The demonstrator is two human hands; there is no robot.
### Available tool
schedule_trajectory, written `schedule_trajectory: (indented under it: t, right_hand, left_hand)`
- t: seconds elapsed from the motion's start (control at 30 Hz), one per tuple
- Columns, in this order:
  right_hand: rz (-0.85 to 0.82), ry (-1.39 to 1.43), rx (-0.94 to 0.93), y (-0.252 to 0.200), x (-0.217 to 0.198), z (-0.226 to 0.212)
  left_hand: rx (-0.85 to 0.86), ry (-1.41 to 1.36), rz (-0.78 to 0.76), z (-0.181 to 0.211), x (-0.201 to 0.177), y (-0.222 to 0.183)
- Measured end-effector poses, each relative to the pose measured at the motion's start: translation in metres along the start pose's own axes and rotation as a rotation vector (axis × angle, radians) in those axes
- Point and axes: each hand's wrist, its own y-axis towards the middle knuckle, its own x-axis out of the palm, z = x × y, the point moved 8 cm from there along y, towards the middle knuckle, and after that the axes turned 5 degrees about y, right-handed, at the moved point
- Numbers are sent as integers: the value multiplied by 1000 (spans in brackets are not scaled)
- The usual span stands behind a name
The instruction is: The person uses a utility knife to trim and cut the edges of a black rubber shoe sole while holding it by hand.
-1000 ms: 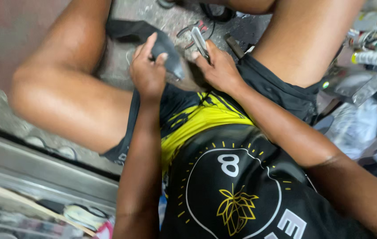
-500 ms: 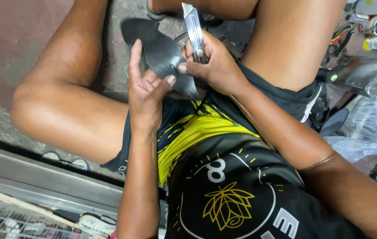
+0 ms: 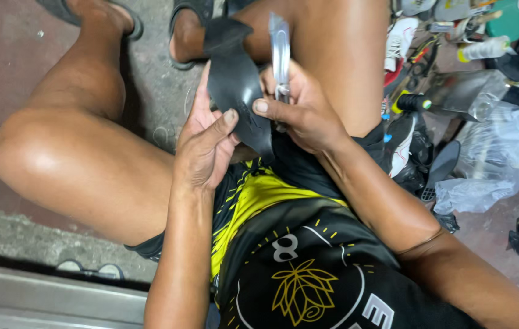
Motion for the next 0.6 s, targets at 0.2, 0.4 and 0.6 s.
schedule_trajectory:
  t: [0.2,0.4,0.6]
  right_hand:
    - [27,-327,-107,-23,-11,-47]
    - [116,-449,-202,-37,-20,-70]
    - [99,-538,-270,-39,-22,-68]
  left_hand:
    - [36,187,-20,-7,20,10]
    - [-37,178,-18,-18,42,22]
    - [-13,40,252,-40,40,28]
